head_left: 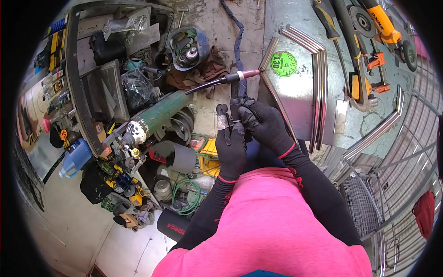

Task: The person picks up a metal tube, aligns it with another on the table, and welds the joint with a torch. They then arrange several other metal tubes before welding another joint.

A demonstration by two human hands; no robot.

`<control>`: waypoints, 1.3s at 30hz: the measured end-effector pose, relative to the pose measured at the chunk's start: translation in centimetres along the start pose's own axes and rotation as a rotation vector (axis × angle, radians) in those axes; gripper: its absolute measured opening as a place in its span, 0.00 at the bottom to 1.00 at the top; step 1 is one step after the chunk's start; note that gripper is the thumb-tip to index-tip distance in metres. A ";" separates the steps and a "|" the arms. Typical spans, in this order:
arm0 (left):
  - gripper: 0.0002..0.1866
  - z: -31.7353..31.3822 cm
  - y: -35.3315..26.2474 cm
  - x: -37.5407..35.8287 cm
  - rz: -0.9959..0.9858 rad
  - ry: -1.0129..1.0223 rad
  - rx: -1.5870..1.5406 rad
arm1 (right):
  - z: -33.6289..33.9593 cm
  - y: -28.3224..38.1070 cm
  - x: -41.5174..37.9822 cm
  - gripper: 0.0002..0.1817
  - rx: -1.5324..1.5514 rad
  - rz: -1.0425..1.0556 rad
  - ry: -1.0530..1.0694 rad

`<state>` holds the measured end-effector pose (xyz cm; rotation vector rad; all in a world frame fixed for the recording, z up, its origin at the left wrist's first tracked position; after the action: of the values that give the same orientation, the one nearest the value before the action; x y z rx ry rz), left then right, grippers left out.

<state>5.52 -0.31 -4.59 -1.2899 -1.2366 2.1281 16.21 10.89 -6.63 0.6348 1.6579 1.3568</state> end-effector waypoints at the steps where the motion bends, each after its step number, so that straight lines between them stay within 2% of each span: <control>1: 0.22 0.1 0.1 0.0 0.000 0.000 -0.001 | 0.0 -0.2 0.0 0.17 0.000 0.000 0.000; 4: 0.22 0.6 1.9 0.0 0.056 0.009 0.030 | -0.2 -0.1 0.0 0.19 -0.017 0.017 0.028; 7: 0.12 1.4 2.0 -0.2 0.028 -0.048 0.114 | 0.1 0.6 -0.1 0.20 -0.112 0.047 0.033; 11: 0.14 0.5 0.6 0.0 0.029 -0.010 0.069 | -0.4 -0.8 -0.1 0.19 -0.053 0.086 0.007; 12: 0.17 0.4 0.4 0.3 0.000 0.007 0.056 | -0.5 -1.0 -0.1 0.20 -0.040 0.053 0.027; 16: 0.15 0.6 0.7 -0.1 0.051 -0.022 0.030 | -0.6 -1.2 -0.1 0.20 -0.052 -0.017 0.069; 19: 0.16 1.1 1.8 -0.1 0.059 -0.020 0.060 | -0.1 -0.5 0.1 0.17 -0.024 0.022 -0.004; 22: 0.18 1.0 2.4 -0.1 0.096 -0.001 0.064 | 0.0 -0.1 0.0 0.18 -0.036 0.044 -0.011; 24: 0.28 0.5 1.5 0.2 0.049 -0.003 -0.027 | 0.0 -0.2 0.0 0.18 -0.022 0.044 -0.015; 25: 0.28 0.1 1.1 0.4 0.047 -0.003 -0.024 | 0.0 -0.3 0.1 0.18 -0.020 0.045 -0.016; 27: 0.36 -0.3 -1.0 0.6 -0.092 -0.041 -0.018 | -0.3 -0.4 0.0 0.21 -0.025 0.072 0.013; 34: 0.36 0.2 0.2 0.2 -0.004 -0.013 0.015 | -0.2 -0.6 -0.1 0.19 -0.035 0.019 0.031; 37: 0.33 0.5 0.3 0.1 -0.009 -0.029 0.034 | 0.0 -0.8 -0.1 0.20 -0.003 -0.002 0.002; 39: 0.14 1.2 0.4 0.0 0.011 -0.057 0.153 | 0.1 -0.5 -0.2 0.20 -0.020 0.037 -0.023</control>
<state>4.54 -1.19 -4.70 -1.1816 -1.0672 2.2339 16.43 10.64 -7.07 0.6702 1.6201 1.3855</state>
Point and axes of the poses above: each hand's wrist, its own x-axis towards the middle knuckle, its own z-axis out of the back of the hand, y = z × x, the point moved 10 cm from there along x, towards the middle knuckle, and after that the axes turned 4 degrees about x, right-handed, at the moved point
